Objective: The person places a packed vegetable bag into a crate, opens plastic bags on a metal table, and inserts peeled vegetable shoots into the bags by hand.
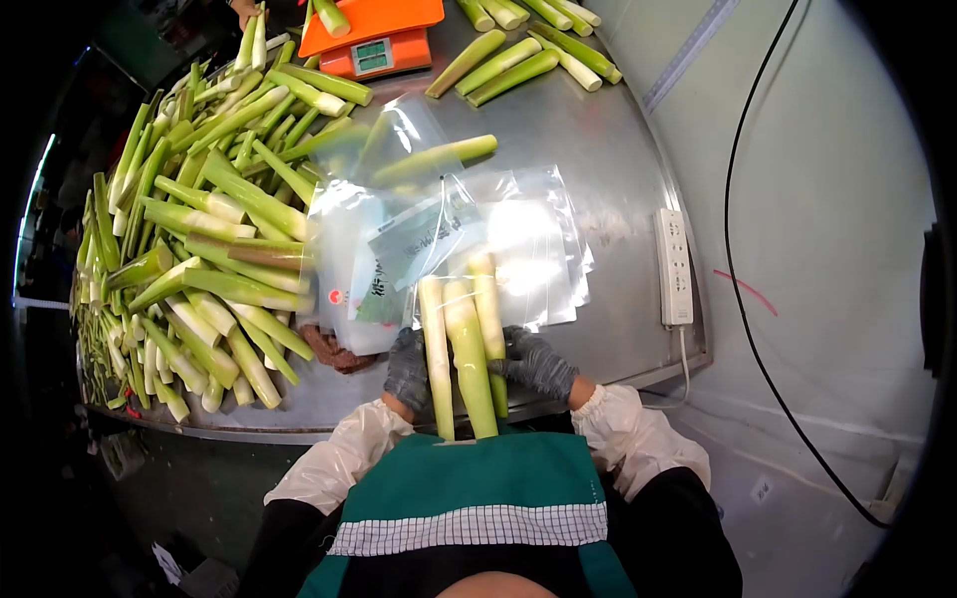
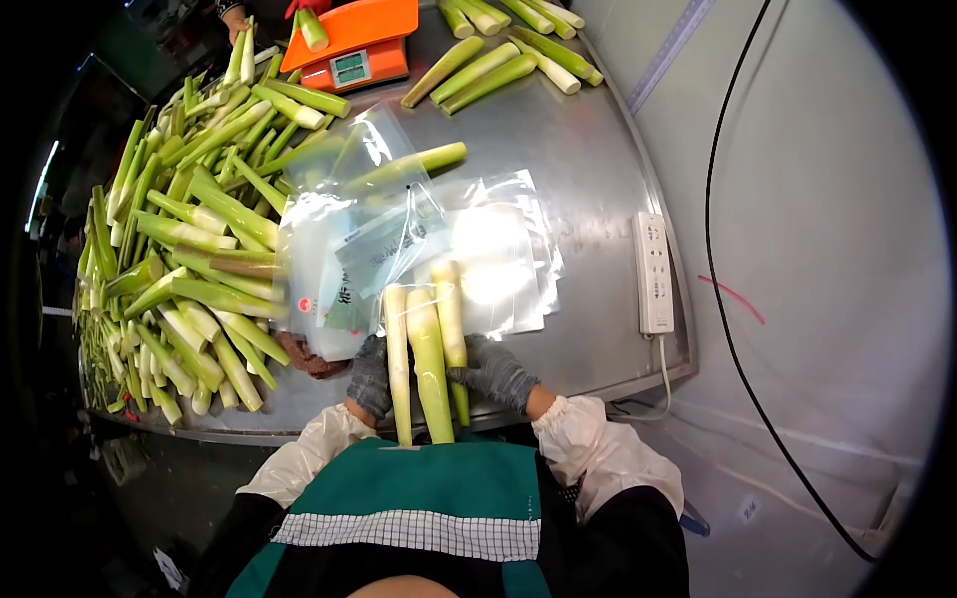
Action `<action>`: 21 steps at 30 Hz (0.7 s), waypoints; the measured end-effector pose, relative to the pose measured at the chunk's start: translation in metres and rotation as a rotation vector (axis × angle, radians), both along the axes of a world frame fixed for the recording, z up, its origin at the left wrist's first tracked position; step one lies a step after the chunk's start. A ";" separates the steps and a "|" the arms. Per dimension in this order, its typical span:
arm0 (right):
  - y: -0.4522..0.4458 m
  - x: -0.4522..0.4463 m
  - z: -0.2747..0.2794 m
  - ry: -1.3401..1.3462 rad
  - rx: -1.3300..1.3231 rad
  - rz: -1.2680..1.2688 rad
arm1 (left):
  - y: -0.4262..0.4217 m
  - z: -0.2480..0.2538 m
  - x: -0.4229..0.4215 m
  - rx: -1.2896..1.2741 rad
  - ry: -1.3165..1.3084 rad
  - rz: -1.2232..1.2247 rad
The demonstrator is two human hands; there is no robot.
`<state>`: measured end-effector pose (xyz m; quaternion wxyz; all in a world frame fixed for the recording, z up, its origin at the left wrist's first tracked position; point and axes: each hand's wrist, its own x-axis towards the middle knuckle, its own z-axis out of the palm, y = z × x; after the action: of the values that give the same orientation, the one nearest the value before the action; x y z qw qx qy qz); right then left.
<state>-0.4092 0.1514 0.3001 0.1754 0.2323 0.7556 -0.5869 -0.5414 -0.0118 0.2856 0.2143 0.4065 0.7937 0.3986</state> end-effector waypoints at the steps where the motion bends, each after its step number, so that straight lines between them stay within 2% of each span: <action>1: 0.001 0.001 -0.001 0.103 -0.055 -0.021 | 0.000 0.002 -0.002 -0.098 0.150 -0.040; 2: 0.001 0.002 -0.002 0.199 -0.117 -0.041 | -0.003 0.001 -0.002 -0.204 0.294 -0.079; 3: 0.001 0.003 -0.001 0.192 -0.125 -0.038 | -0.007 -0.015 -0.002 -0.106 0.337 0.000; 4: 0.003 0.004 0.003 0.209 -0.422 -0.186 | -0.010 -0.022 -0.002 -0.113 0.332 0.002; 5: 0.007 0.004 0.005 0.221 -0.718 -0.336 | -0.006 -0.019 -0.002 -0.056 0.203 0.089; 6: 0.015 0.004 -0.009 0.179 -0.751 -0.324 | -0.005 -0.018 -0.001 0.004 0.075 0.177; 8: 0.013 0.002 -0.012 0.155 -0.637 -0.305 | -0.010 -0.045 -0.003 -0.074 0.100 0.153; 9: 0.013 0.001 -0.011 0.156 -0.636 -0.303 | -0.010 -0.053 -0.002 -0.007 0.011 0.163; 11: 0.013 0.000 -0.008 0.097 -0.261 -0.243 | -0.013 -0.059 0.002 0.083 -0.247 0.214; 12: 0.019 -0.001 -0.009 0.099 -0.259 -0.240 | -0.013 -0.058 0.003 0.129 -0.371 0.248; 13: 0.029 -0.003 -0.011 0.006 -0.274 -0.365 | -0.014 -0.058 0.002 0.092 -0.341 0.200; 14: 0.036 -0.007 -0.012 -0.086 -0.289 -0.489 | -0.013 -0.052 0.000 0.024 -0.193 0.142; 15: 0.038 -0.012 -0.011 0.158 0.064 -0.456 | -0.012 -0.046 -0.002 -0.039 -0.040 0.090; 16: 0.043 -0.022 -0.008 0.181 0.326 -0.464 | -0.014 -0.051 -0.003 -0.039 -0.039 0.093; 18: 0.047 -0.039 -0.030 0.357 0.173 -0.654 | -0.018 -0.068 -0.007 -0.089 0.201 -0.029; 19: 0.051 -0.044 -0.041 0.359 0.173 -0.656 | -0.019 -0.072 -0.006 -0.088 0.203 -0.031; 21: 0.056 -0.055 -0.050 0.504 0.647 -0.368 | -0.017 -0.070 -0.005 -0.073 0.275 -0.010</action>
<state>-0.4643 0.2074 0.2500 -0.2031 0.2554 0.8655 -0.3801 -0.5464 -0.0288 0.2154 0.1202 0.4530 0.8277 0.3088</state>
